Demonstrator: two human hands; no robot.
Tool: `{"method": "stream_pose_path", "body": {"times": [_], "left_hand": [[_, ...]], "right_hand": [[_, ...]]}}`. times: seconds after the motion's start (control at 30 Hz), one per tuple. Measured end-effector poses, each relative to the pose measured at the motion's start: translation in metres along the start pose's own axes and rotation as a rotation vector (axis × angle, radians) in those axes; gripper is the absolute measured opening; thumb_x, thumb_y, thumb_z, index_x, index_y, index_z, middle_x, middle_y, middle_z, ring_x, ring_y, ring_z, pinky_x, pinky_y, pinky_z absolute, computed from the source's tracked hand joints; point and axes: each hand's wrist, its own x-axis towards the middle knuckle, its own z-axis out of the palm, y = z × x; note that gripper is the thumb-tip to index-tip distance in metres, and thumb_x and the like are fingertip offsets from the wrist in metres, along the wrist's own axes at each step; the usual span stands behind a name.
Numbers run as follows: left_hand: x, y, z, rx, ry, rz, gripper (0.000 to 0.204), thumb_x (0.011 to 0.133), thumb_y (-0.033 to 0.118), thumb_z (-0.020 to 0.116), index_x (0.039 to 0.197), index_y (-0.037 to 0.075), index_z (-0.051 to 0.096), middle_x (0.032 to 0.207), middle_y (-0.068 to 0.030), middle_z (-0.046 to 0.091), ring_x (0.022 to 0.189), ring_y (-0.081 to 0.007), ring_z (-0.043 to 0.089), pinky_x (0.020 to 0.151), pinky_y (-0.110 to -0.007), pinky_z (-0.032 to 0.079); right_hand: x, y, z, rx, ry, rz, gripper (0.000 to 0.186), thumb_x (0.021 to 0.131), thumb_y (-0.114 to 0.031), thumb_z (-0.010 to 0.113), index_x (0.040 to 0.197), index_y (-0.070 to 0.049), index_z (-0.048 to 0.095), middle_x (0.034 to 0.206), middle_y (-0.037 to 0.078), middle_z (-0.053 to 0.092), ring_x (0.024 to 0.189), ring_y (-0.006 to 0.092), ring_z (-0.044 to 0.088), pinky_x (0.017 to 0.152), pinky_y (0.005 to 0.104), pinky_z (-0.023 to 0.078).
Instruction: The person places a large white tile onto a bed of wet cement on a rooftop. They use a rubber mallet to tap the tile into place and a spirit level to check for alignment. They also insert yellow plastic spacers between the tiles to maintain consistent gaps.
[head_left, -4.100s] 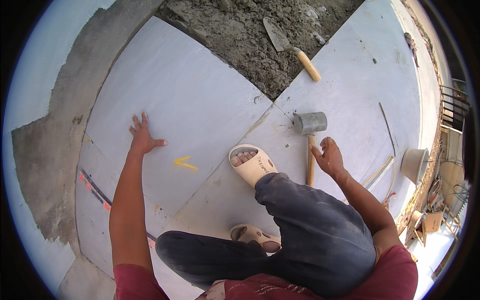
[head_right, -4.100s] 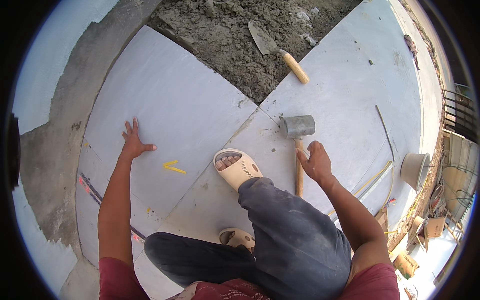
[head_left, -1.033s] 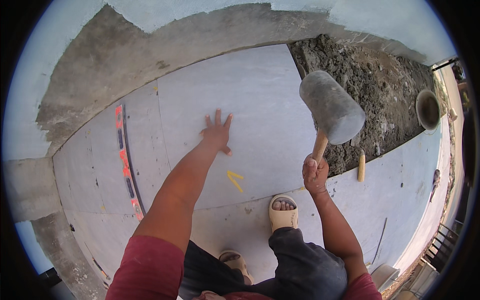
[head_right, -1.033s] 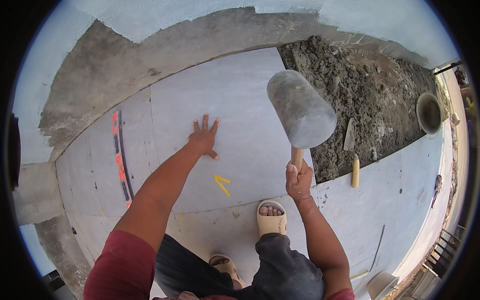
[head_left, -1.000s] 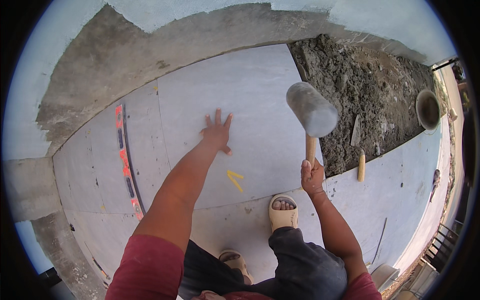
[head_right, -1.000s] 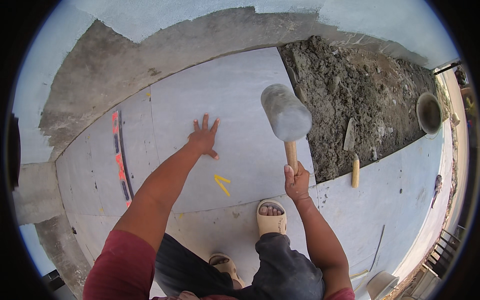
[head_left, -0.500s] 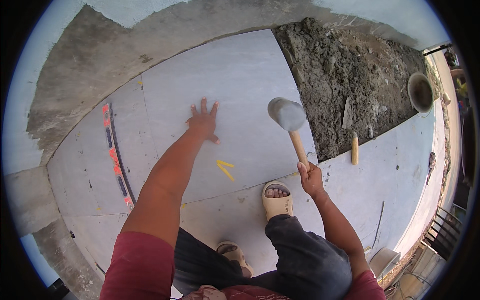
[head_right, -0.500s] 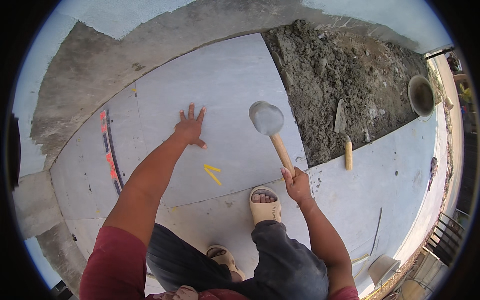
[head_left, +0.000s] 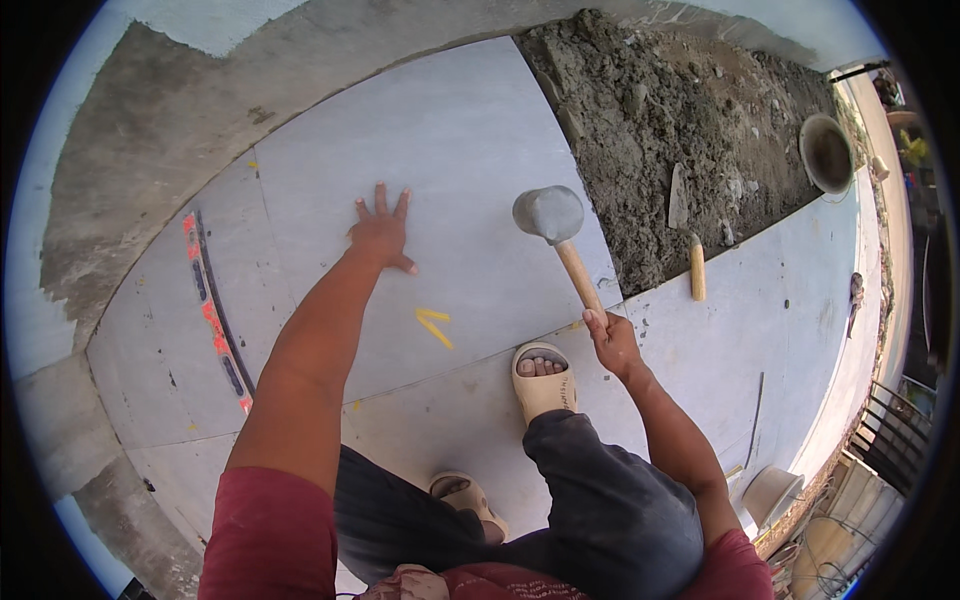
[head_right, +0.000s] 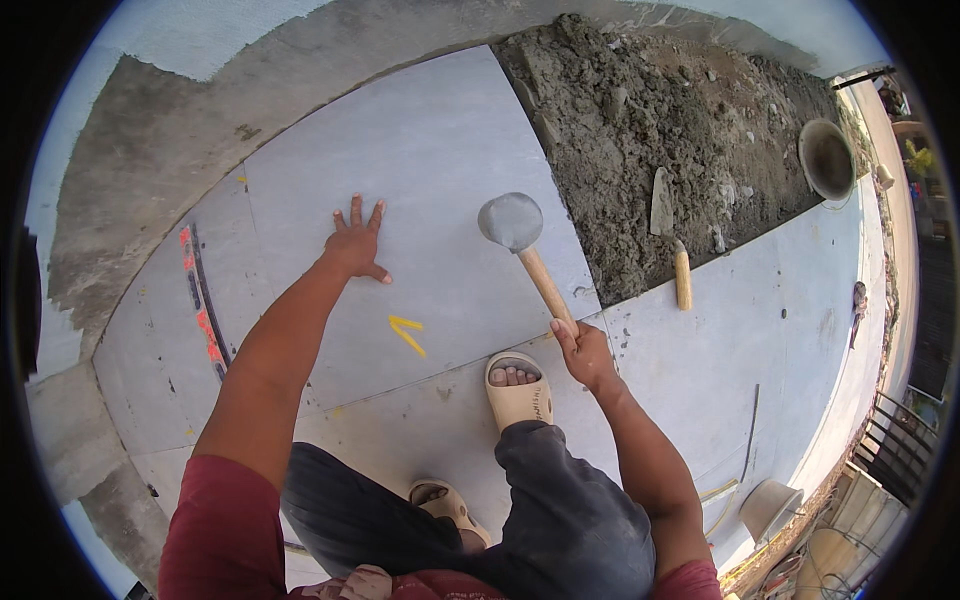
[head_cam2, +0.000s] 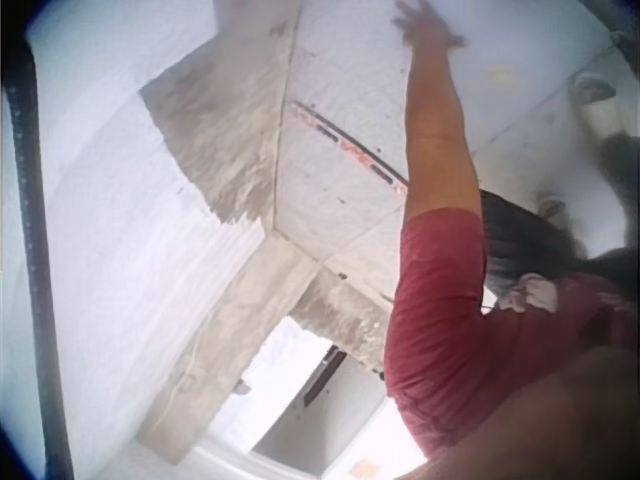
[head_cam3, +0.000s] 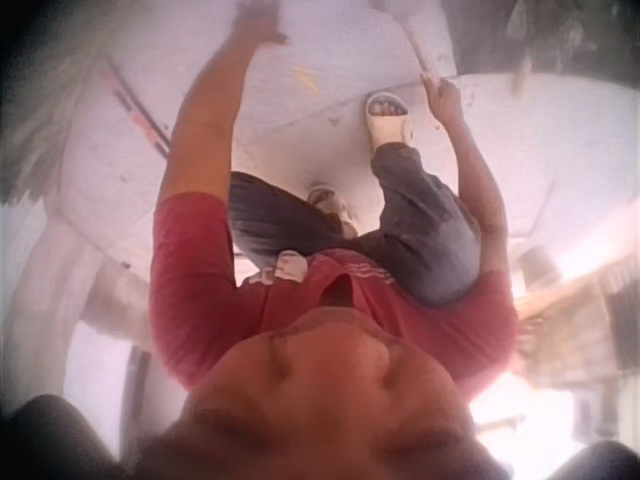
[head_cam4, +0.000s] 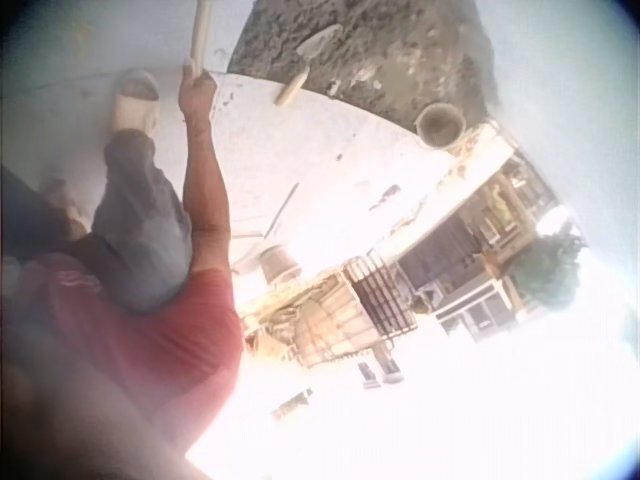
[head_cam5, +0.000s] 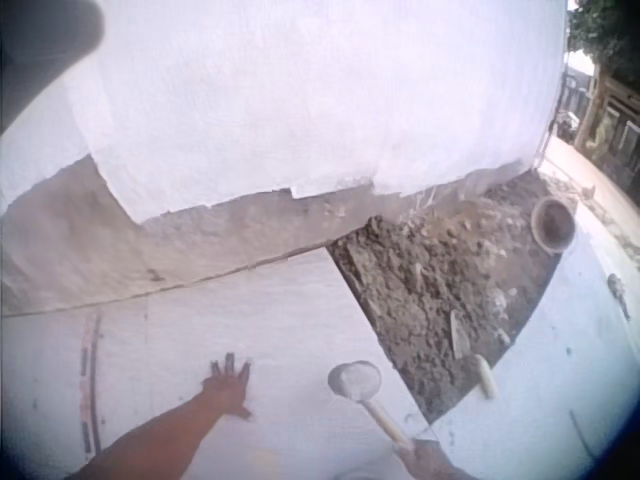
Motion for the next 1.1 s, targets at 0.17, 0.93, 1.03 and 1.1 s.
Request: {"method": "stream_pose_path", "body": {"times": [0.17, 0.93, 1.03, 1.1], "left_hand": [[0.002, -0.007, 0.004, 0.002, 0.000, -0.019, 0.146, 0.058, 0.051, 0.092, 0.159, 0.024, -0.010, 0.165, -0.0197, -0.009, 0.146, -0.0545, 0.011, 0.097, -0.060, 0.052], [0.012, -0.006, 0.008, 0.061, 0.017, 0.005, 0.154, 0.055, 0.053, 0.093, 0.158, 0.015, -0.015, 0.162, -0.0297, -0.011, 0.148, -0.0537, 0.004, 0.121, -0.055, 0.017], [0.009, -0.005, 0.006, 0.084, -0.001, 0.023, 0.153, 0.056, 0.055, 0.092, 0.158, 0.011, -0.014, 0.161, -0.0326, -0.009, 0.149, -0.0528, 0.003, 0.121, -0.056, 0.016], [0.005, -0.006, 0.003, 0.088, -0.019, 0.013, 0.153, 0.056, 0.055, 0.092, 0.158, 0.009, -0.013, 0.160, -0.0339, -0.009, 0.149, -0.0523, 0.003, 0.121, -0.056, 0.015]], "right_hand": [[0.004, -0.073, -0.022, 0.307, 0.045, -0.160, 0.052, 0.100, -0.050, 0.055, 0.075, -0.004, 0.053, 0.059, -0.004, 0.045, 0.056, 0.0072, 0.039, 0.050, 0.0263, 0.032], [0.009, -0.063, 0.014, 0.060, -0.008, 0.043, 0.066, 0.098, -0.060, 0.050, 0.074, 0.001, 0.058, 0.056, 0.014, 0.053, 0.054, 0.0289, 0.057, 0.055, 0.0413, 0.045], [0.012, -0.108, -0.002, 0.207, 0.073, -0.119, 0.060, 0.099, -0.055, 0.053, 0.077, 0.000, 0.056, 0.055, 0.013, 0.052, 0.051, 0.0299, 0.052, 0.053, 0.0400, 0.042], [0.023, -0.116, 0.002, 0.287, 0.121, -0.243, 0.055, 0.099, -0.052, 0.055, 0.079, 0.000, 0.055, 0.055, 0.013, 0.051, 0.050, 0.0298, 0.050, 0.052, 0.0396, 0.041]]}}
